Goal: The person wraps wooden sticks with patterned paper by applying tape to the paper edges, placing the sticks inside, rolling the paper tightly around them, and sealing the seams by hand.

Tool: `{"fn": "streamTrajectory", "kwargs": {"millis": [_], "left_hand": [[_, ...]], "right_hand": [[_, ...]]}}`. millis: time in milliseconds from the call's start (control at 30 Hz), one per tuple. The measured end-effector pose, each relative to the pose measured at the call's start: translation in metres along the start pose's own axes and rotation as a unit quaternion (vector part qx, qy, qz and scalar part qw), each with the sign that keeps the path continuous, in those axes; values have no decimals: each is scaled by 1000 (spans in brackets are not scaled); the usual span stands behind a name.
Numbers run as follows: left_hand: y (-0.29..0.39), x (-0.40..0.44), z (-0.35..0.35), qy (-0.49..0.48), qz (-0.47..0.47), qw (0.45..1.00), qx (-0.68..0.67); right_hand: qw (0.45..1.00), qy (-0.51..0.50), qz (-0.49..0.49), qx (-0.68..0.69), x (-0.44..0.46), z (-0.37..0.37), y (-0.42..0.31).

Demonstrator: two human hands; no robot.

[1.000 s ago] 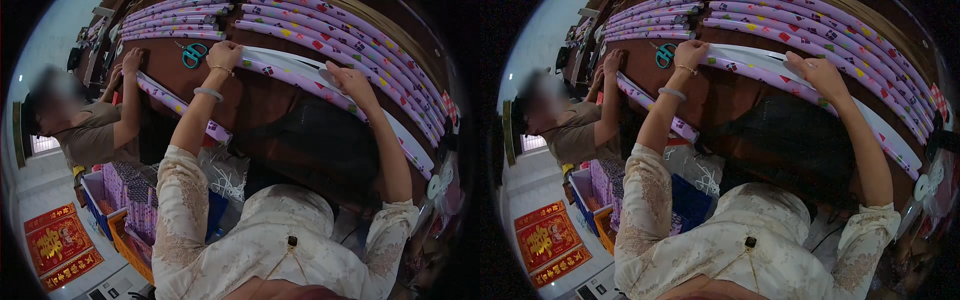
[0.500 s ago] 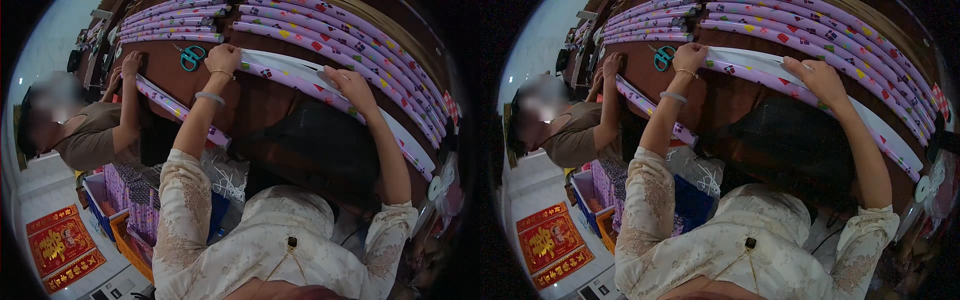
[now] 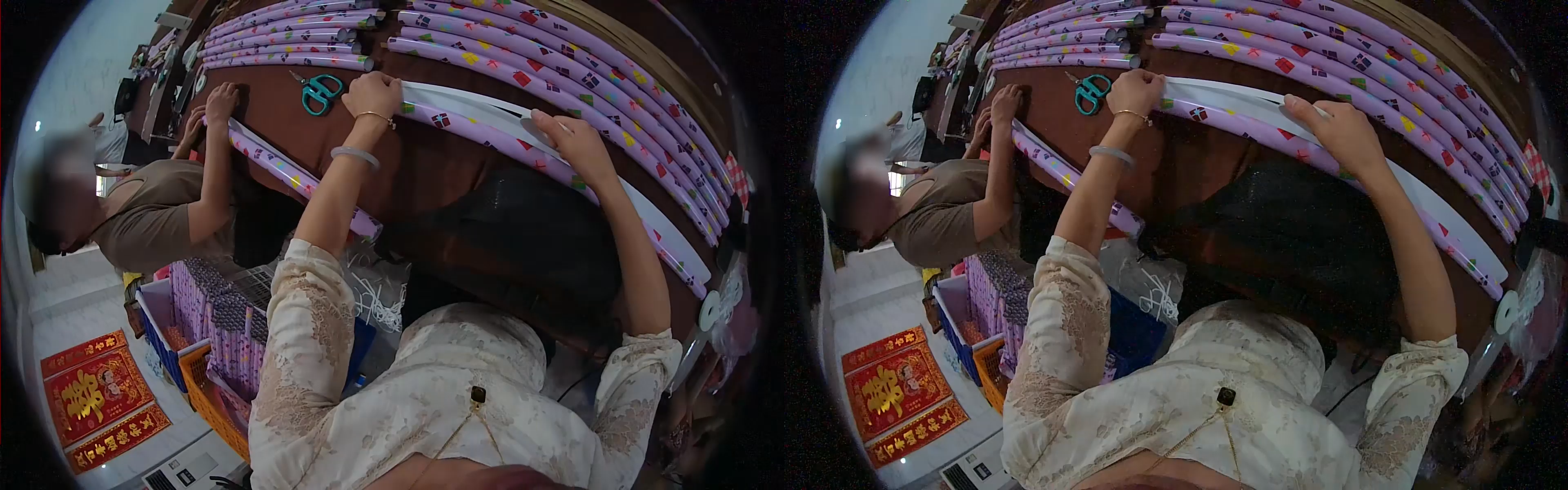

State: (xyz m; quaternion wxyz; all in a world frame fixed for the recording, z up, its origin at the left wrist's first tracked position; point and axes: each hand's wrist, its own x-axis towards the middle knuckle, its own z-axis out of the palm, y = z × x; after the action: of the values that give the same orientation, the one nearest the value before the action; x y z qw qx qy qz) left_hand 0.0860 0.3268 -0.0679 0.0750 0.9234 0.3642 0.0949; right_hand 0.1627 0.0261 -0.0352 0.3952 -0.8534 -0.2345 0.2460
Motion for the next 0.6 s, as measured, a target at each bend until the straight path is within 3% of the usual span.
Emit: {"fn": "streamTrajectory", "kwargs": {"millis": [267,600], "left_hand": [[7,1,0,-33,-34,999,-7],[10,10,7,-52,-87,995,1]], "right_hand": [[999,-22,18,-42,1,-5,2],[997,76,8,-3,-49,-64,42]]}}
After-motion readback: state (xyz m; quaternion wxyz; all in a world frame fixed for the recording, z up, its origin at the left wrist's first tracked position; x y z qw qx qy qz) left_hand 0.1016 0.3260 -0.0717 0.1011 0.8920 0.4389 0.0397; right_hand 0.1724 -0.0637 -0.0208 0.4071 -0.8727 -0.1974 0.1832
